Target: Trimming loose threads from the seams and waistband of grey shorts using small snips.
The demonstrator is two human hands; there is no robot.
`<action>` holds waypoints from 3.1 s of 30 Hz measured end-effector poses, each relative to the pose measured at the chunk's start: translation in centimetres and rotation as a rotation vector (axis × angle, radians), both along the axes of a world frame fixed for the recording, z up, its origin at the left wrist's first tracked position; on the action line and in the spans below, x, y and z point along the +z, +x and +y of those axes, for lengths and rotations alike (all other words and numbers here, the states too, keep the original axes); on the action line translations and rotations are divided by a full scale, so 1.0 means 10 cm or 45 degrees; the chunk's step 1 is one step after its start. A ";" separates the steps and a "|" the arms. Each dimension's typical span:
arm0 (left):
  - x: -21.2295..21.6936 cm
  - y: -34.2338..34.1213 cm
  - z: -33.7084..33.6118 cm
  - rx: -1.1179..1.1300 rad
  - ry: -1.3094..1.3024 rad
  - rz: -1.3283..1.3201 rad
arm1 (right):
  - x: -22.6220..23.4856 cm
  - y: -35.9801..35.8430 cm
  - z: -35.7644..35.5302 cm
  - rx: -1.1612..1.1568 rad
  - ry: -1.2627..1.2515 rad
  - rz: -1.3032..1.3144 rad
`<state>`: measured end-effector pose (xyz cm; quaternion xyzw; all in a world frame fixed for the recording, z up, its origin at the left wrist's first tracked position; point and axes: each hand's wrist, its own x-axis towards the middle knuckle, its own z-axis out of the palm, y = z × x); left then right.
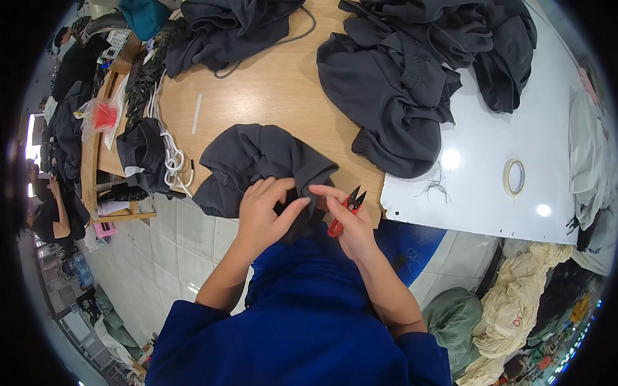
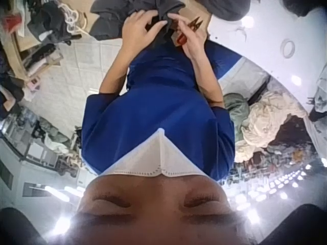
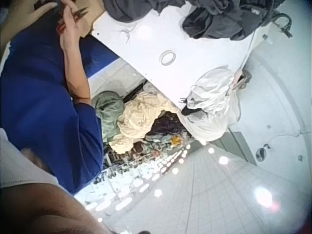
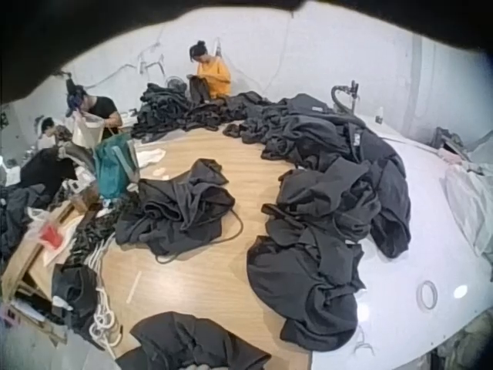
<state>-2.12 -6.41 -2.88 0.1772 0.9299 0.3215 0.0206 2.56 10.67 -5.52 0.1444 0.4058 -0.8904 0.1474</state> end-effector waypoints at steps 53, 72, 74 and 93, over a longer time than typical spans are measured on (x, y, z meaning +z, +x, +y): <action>-0.02 -0.09 -0.46 0.494 0.791 0.357 | -0.12 -0.07 0.32 0.067 0.321 -0.106; 1.13 -2.41 -0.54 0.484 1.123 0.956 | -0.21 -0.02 0.53 -0.191 0.168 -0.127; 1.08 -2.58 -0.53 0.360 0.888 0.739 | -0.28 -0.01 0.52 -0.159 0.238 -0.122; -0.24 -0.76 0.71 -0.077 1.285 -1.012 | -0.16 0.27 0.83 -0.605 0.503 -0.155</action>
